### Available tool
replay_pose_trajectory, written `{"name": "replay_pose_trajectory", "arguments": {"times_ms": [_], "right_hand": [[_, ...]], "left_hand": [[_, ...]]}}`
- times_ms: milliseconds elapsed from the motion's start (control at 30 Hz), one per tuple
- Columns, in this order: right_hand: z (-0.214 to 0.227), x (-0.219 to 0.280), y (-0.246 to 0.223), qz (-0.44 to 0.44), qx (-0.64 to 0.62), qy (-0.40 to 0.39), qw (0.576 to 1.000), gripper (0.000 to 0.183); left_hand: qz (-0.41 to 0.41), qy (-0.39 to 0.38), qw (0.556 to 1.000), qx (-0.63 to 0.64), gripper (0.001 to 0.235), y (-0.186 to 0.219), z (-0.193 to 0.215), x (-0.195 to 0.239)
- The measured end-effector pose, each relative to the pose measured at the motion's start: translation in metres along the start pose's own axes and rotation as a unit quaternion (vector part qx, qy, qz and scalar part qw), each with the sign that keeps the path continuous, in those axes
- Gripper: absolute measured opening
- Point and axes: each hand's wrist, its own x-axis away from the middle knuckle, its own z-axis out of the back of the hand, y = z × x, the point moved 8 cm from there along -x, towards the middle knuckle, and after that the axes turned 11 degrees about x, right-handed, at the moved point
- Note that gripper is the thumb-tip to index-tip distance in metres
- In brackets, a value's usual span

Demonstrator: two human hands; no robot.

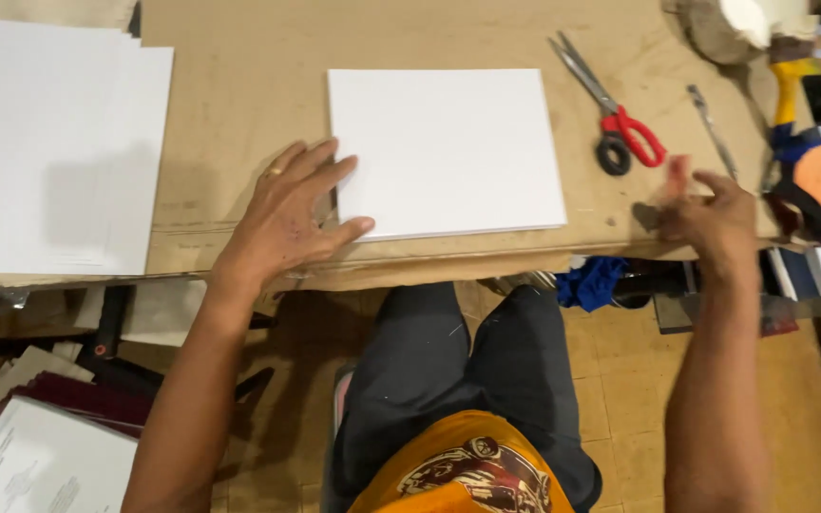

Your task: A person is seen sitting at a workbench in a print shop, using scissors to carefully trim the edges of several white paper sheets.

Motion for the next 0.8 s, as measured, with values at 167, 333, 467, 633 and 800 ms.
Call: {"name": "replay_pose_trajectory", "arguments": {"times_ms": [167, 333, 467, 633, 800], "right_hand": [[0.015, 0.052, -0.042, 0.043, 0.111, 0.026, 0.993, 0.019], [-0.027, 0.136, -0.086, 0.181, 0.05, 0.007, 0.982, 0.045], [-0.098, 0.22, -0.17, 0.223, 0.213, -0.136, 0.942, 0.064], [-0.146, 0.265, -0.25, 0.403, 0.174, -0.032, 0.898, 0.07], [-0.153, 0.236, -0.218, 0.353, 0.258, -0.133, 0.889, 0.095]], "left_hand": [[0.067, -0.129, 0.986, -0.081, 0.095, -0.016, 0.001, -0.013], [0.048, -0.148, 0.982, -0.111, 0.097, -0.02, 0.003, -0.016], [0.08, -0.181, 0.972, -0.126, 0.101, -0.013, 0.004, -0.02], [0.112, -0.19, 0.965, -0.14, 0.099, -0.006, 0.002, -0.021], [0.138, -0.14, 0.976, -0.097, 0.099, -0.004, 0.014, -0.012]]}}
